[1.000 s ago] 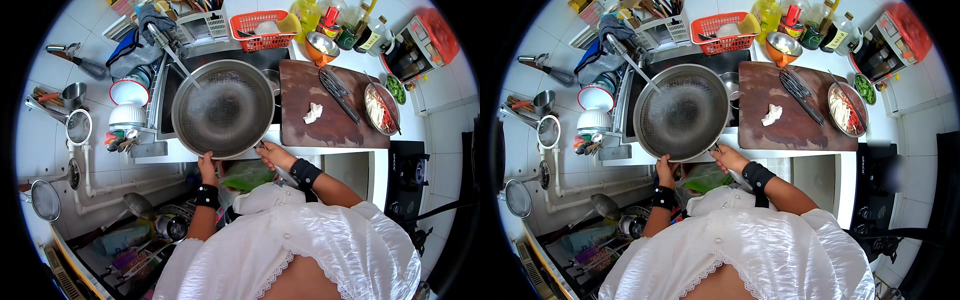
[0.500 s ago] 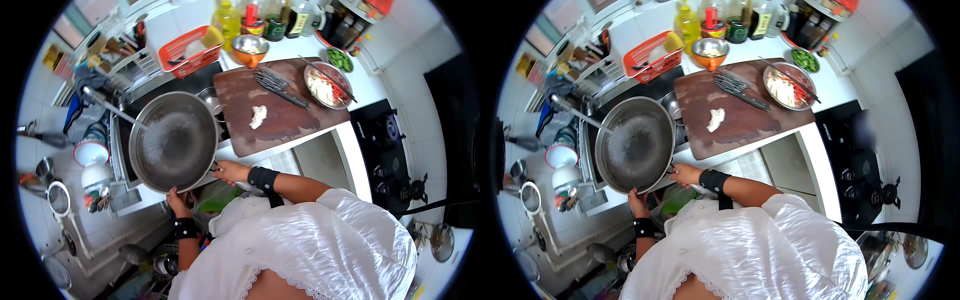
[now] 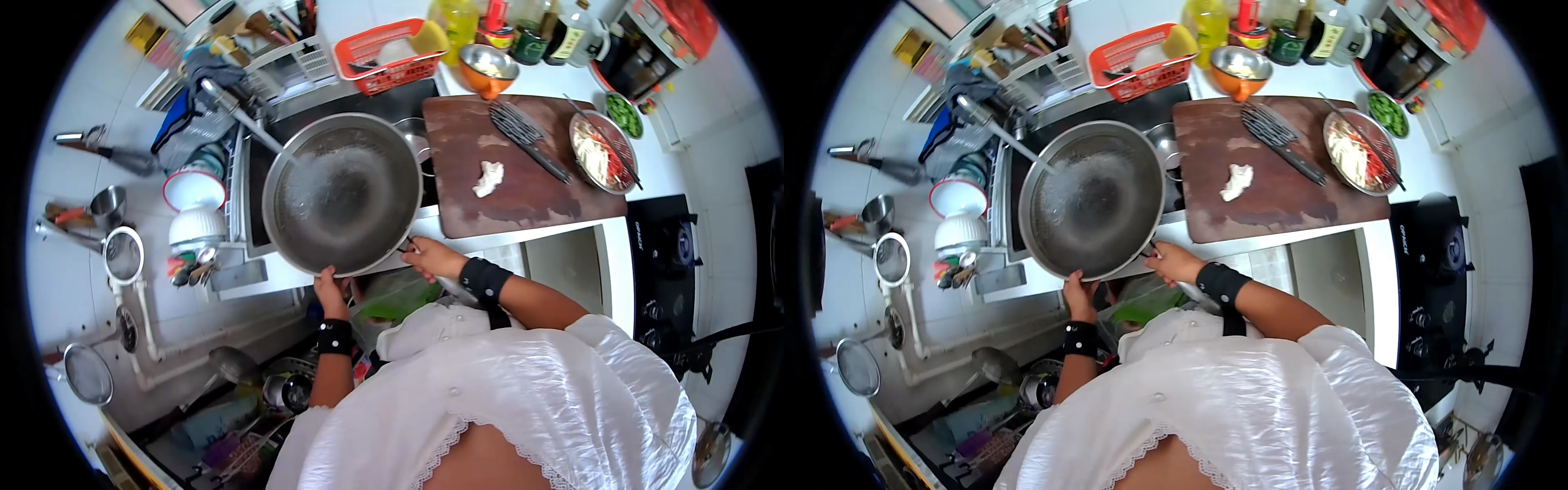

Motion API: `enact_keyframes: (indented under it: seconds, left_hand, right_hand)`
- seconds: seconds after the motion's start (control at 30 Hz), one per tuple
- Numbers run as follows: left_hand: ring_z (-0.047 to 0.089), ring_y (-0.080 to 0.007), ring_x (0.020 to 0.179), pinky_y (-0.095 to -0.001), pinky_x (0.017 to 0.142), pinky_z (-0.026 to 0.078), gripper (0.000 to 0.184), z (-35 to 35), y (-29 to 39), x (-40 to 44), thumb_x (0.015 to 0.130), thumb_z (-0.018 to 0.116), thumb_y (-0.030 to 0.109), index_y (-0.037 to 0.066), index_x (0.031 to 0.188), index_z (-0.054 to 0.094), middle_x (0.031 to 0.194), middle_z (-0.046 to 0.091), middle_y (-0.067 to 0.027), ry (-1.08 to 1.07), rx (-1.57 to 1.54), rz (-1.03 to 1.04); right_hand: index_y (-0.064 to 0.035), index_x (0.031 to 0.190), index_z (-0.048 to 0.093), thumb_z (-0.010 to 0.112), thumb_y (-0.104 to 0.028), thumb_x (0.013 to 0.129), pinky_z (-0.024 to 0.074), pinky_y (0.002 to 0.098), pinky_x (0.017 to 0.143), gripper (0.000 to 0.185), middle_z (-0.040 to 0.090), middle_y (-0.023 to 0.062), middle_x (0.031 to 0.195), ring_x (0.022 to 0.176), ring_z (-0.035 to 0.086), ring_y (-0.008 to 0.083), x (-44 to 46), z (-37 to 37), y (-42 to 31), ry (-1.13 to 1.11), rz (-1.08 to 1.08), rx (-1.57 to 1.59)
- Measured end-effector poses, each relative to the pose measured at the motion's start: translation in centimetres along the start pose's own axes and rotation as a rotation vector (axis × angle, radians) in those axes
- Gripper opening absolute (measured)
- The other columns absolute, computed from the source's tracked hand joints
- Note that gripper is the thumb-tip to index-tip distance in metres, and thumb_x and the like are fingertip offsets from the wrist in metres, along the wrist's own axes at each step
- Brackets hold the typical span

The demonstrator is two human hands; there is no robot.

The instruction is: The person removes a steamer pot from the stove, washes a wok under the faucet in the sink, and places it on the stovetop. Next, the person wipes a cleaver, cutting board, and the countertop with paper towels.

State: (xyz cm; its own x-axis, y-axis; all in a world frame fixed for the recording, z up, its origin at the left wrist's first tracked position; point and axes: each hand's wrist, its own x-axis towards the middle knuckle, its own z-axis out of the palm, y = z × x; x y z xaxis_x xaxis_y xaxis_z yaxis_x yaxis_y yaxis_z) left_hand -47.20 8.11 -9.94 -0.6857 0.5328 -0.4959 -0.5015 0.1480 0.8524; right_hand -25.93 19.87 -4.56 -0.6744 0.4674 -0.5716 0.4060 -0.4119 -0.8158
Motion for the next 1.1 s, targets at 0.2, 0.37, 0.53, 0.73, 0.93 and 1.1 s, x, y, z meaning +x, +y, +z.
enact_keyframes:
  seconds: [0.2,0.37,0.53,0.73,0.93,1.1]
  left_hand:
    - [0.056,-0.0181,0.080,-0.0338,0.072,0.048,0.019,0.5,0.8,-0.8,0.077,0.053,0.021,0.007,0.090,0.048,0.085,0.055,-0.0033,-0.024,0.022,-0.023]
    - [0.056,-0.0172,0.080,-0.0325,0.070,0.049,0.019,0.3,0.6,-0.6,0.078,0.052,0.020,0.007,0.091,0.048,0.087,0.054,-0.0026,-0.049,0.021,-0.018]
    - [0.056,-0.0169,0.081,-0.0333,0.070,0.050,0.018,0.3,0.5,-0.6,0.079,0.051,0.020,0.007,0.092,0.048,0.087,0.053,-0.0022,-0.040,0.023,-0.017]
    - [0.055,-0.0166,0.084,-0.0336,0.073,0.049,0.019,0.7,1.5,-1.5,0.080,0.050,0.020,0.007,0.093,0.047,0.089,0.053,-0.0019,-0.065,0.024,-0.029]
    - [0.055,-0.0166,0.085,-0.0332,0.074,0.048,0.019,0.6,1.8,-1.2,0.080,0.050,0.020,0.007,0.094,0.047,0.090,0.053,-0.0020,-0.083,0.031,-0.061]
    - [0.054,-0.0124,0.076,-0.0284,0.065,0.047,0.019,0.5,1.9,-0.9,0.081,0.049,0.019,0.007,0.096,0.048,0.086,0.052,-0.0001,-0.105,0.021,-0.077]
  right_hand:
    - [-0.0012,0.090,0.041,0.052,-0.025,0.083,0.0410,0.0256,0.038,0.027,0.044,0.0035,0.060,0.045,0.046,0.0115,0.1,0.0,0.0,0.010,0.029,0.009]
    - [0.0007,0.087,0.044,0.052,-0.024,0.083,0.0427,0.0255,0.041,0.027,0.050,0.0063,0.065,0.048,0.050,0.0128,0.7,0.2,0.2,0.094,-0.002,-0.218]
    - [0.0008,0.085,0.046,0.051,-0.022,0.083,0.0417,0.0246,0.041,0.023,0.051,0.0065,0.065,0.048,0.052,0.0141,1.1,0.4,-0.8,0.025,0.221,0.125]
    - [-0.0022,0.077,0.043,0.052,-0.028,0.083,0.0314,0.0263,0.034,0.028,0.040,0.0024,0.055,0.039,0.039,0.0111,0.5,1.0,-0.8,0.047,0.107,0.085]
    - [-0.0025,0.076,0.043,0.048,-0.039,0.084,0.0308,0.0258,0.034,0.038,0.038,0.0012,0.053,0.038,0.037,0.0109,0.1,1.6,-1.2,0.097,0.157,0.156]
    - [-0.0022,0.074,0.042,0.047,-0.042,0.085,0.0299,0.0255,0.035,0.042,0.037,0.0007,0.052,0.038,0.037,0.0107,-0.2,2.3,-1.2,0.171,0.131,0.052]
